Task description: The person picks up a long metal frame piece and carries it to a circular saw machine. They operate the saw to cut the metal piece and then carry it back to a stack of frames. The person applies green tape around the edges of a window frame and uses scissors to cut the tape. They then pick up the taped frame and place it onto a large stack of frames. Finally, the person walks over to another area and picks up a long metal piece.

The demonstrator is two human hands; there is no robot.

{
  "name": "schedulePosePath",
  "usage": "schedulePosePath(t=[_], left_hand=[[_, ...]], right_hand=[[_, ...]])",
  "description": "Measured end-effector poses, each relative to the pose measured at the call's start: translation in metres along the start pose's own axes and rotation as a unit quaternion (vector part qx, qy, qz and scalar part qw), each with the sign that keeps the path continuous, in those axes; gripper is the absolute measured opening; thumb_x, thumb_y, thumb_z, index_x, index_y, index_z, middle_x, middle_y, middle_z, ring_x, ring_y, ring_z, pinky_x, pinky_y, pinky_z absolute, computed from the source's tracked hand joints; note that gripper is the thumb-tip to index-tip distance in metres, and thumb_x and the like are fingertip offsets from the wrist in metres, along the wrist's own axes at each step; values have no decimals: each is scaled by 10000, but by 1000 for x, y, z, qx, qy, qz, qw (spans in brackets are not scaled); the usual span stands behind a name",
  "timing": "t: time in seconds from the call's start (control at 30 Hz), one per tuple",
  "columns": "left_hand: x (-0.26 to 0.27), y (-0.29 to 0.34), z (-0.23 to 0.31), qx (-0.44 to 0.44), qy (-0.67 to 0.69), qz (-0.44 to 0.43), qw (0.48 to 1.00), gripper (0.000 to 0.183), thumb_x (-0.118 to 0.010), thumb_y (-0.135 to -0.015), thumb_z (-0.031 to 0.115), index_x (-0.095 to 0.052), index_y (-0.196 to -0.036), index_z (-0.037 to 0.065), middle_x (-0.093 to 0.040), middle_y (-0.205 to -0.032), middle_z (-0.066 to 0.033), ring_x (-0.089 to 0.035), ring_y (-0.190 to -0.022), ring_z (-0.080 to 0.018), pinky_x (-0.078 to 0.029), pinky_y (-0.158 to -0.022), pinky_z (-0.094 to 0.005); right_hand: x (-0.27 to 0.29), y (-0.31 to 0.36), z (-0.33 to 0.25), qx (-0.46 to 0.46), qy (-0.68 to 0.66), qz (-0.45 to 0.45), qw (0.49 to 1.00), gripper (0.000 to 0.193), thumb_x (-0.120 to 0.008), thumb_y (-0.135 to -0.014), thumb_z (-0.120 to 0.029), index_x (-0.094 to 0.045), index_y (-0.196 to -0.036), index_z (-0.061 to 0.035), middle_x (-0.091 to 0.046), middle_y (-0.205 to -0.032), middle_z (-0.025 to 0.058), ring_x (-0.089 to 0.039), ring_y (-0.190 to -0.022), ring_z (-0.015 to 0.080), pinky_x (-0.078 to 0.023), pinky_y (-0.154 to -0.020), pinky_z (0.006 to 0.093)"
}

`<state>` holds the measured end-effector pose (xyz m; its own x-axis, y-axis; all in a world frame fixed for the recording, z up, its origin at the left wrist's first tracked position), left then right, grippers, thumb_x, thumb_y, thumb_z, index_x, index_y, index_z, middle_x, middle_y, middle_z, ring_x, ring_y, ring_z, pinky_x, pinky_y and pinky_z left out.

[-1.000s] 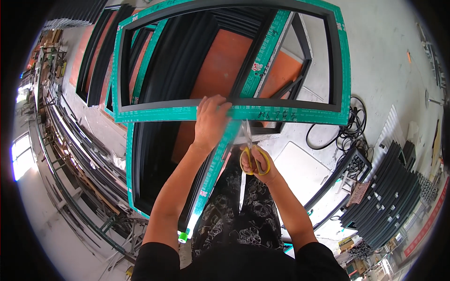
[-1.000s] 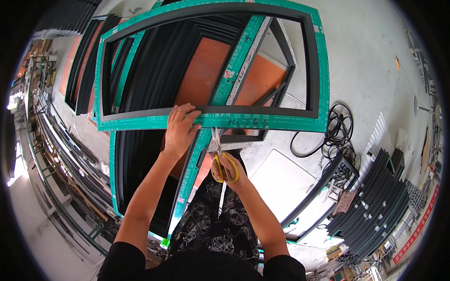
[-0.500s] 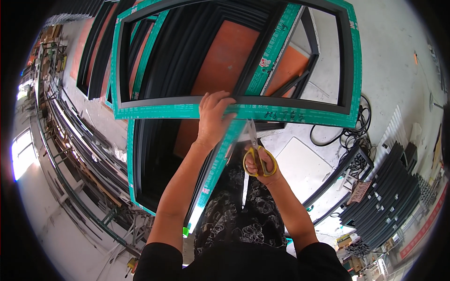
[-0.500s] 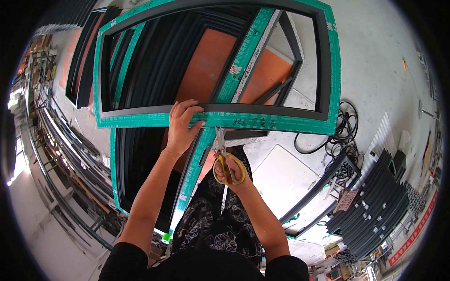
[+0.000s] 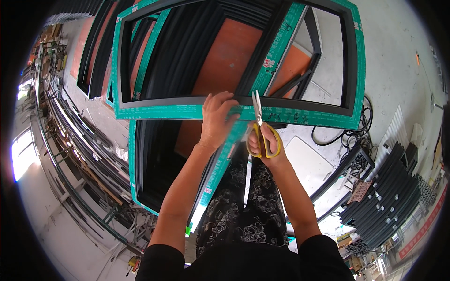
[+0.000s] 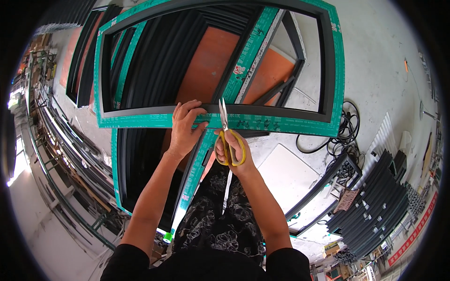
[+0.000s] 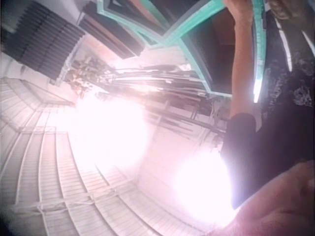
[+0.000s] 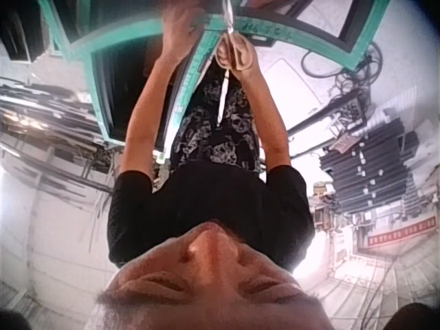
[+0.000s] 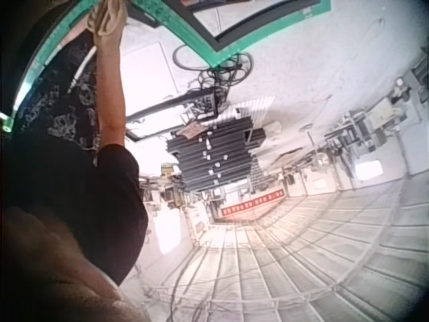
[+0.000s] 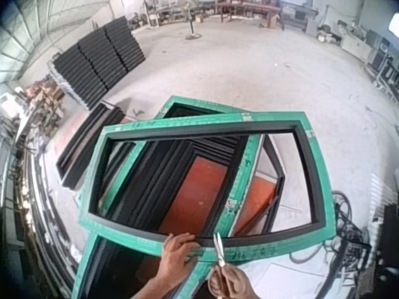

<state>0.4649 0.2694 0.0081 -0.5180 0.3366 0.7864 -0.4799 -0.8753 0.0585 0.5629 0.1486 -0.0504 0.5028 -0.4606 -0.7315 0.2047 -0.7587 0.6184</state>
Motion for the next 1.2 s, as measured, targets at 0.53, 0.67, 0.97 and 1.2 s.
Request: schedulePosePath(t=[0.53,0.67,0.97,1.2], left_hand=[[-8,-14,35,-19,-86,-47,995,340,-824,-671,95,-643,-959,101,-564,-1219,-97,-530,-1198,-335,-359,-1119,-511],[-9,-15,32,-17,-80,-52,995,321,-820,-666,87,-637,-930,96,-565,-1191,-93,-533,-1172,-340,-364,-1113,-504],[-10,-14,24,-1,-55,-50,997,316,-815,-687,86,-616,-932,92,-560,-1198,-93,-507,-1197,-323,-378,-1078,-470],[-11,-13,21,9,-35,-49,998,324,-814,-692,79,-597,-933,76,-562,-1196,-97,-508,-1195,-318,-363,-1096,-473]], right_hand=[[19,51,32,-14,50,34,998,421,-563,-1001,-380,-577,-1152,13,-540,-655,35,-478,-507,95,-353,-462,235],[22,49,37,-33,34,20,999,438,-562,-1000,-393,-572,-1152,18,-554,-694,30,-491,-524,86,-369,-474,224],[34,46,61,-78,-66,16,995,507,-511,-1003,-467,-559,-1200,-3,-526,-713,26,-420,-549,97,-325,-460,229],[25,32,45,-62,-76,26,995,454,-561,-998,-413,-577,-1149,14,-530,-692,29,-468,-526,86,-369,-473,208]])
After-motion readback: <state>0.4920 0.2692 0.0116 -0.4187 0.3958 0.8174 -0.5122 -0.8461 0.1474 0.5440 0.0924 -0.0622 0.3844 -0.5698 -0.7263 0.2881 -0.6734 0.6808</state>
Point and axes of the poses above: each hand's wrist, its own y-axis away from the middle knuckle, its own x-axis out of the back of the hand, z = x × y, the point moved 10 cm from there along -y, towards the middle knuckle
